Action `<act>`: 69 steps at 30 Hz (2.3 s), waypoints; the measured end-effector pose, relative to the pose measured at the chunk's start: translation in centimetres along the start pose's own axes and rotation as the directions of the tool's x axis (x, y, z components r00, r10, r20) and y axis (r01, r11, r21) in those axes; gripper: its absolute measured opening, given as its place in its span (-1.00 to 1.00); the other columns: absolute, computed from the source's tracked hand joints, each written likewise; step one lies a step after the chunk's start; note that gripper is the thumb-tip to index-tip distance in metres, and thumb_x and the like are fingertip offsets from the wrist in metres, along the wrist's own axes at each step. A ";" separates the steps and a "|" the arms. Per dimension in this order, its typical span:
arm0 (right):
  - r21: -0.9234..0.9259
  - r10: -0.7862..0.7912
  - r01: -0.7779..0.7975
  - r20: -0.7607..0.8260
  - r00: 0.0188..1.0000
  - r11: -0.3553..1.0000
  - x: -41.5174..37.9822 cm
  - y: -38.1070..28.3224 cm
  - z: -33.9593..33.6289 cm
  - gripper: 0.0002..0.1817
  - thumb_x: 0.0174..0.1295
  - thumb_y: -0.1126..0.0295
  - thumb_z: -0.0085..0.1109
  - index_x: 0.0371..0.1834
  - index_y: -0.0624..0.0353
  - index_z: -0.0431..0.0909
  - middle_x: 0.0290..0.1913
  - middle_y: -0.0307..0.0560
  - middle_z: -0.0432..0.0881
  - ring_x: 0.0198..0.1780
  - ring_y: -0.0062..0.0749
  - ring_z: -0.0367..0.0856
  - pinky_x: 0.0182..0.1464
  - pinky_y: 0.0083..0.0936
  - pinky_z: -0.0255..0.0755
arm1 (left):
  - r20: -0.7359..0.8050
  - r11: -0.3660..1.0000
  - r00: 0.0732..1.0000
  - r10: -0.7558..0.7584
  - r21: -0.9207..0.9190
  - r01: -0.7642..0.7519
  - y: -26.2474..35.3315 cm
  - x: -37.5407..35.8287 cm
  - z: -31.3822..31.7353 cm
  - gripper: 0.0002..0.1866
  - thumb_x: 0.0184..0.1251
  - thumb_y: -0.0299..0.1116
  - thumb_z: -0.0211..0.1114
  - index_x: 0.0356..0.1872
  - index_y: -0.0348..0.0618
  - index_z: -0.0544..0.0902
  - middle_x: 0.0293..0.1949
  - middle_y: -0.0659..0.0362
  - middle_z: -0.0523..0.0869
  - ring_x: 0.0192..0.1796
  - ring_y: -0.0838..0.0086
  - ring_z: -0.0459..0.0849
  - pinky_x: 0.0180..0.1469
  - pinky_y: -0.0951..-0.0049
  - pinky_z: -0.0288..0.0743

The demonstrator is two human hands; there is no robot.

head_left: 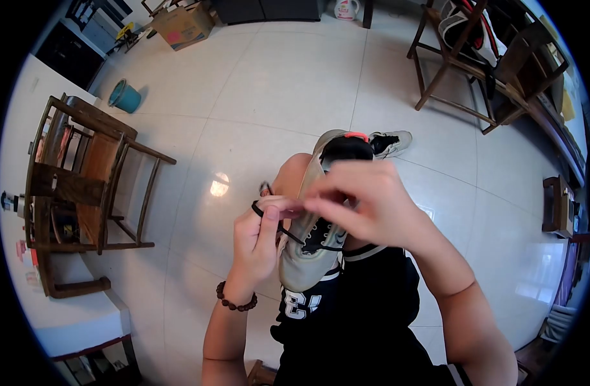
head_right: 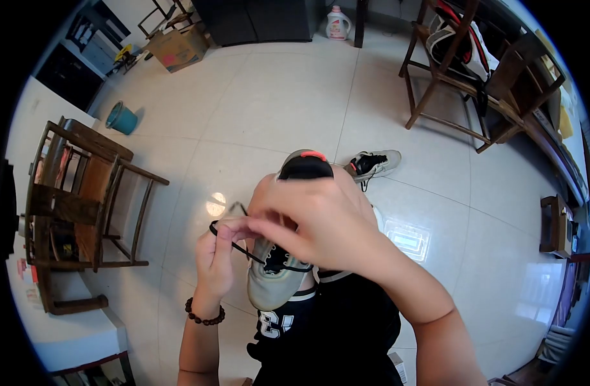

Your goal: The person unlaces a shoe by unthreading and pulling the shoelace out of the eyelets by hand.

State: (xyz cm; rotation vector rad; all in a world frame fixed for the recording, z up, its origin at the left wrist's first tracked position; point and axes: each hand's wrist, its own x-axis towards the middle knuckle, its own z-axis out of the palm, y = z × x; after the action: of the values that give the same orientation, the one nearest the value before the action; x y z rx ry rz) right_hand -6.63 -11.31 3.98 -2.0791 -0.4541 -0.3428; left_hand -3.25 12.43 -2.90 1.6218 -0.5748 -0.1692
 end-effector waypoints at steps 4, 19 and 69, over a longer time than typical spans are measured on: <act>0.043 -0.008 0.000 0.181 0.983 0.999 -3.7 1.0 1.8 -0.85 0.28 0.44 0.55 -0.14 0.23 0.84 -0.42 -0.08 0.77 -0.41 -0.25 0.78 -0.30 -0.38 0.60 | 0.034 0.978 0.992 -0.118 -0.168 0.122 -0.2 0.5 -0.5 -0.54 0.91 -0.22 -0.06 0.16 -0.42 0.73 0.03 0.00 0.86 0.06 0.38 0.83 0.18 0.37 0.69; -0.116 0.077 -0.058 0.170 0.982 0.992 -6.9 2.7 5.9 -0.86 0.26 0.30 0.51 -0.24 0.10 0.82 -0.35 -0.19 0.64 -0.31 -0.16 0.77 -0.32 -0.21 0.59 | -0.057 0.848 0.849 -0.526 0.052 0.528 -2.5 -4.0 -6.1 -0.75 0.74 -0.34 0.29 -0.19 -0.30 0.74 -0.44 0.25 0.72 -0.37 0.62 0.69 -0.25 0.54 0.56; 0.046 0.110 -0.103 -0.192 0.975 0.994 -6.2 4.7 1.5 -0.84 0.34 0.51 0.48 -0.12 0.24 0.66 -0.31 -0.04 0.72 -0.20 -0.17 0.73 -0.10 -0.30 0.58 | -0.242 0.996 0.970 0.013 0.090 0.009 -5.1 -3.5 7.3 -0.34 0.46 -0.60 0.49 0.48 -0.31 0.36 0.40 -0.05 0.49 0.32 0.31 0.63 0.43 0.35 0.49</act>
State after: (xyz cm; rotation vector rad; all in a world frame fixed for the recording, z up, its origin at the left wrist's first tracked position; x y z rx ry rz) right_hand -9.94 -13.45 -2.91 -2.0020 -0.2284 -0.4656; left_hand -8.11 7.75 -9.67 1.6996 -0.3997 0.0579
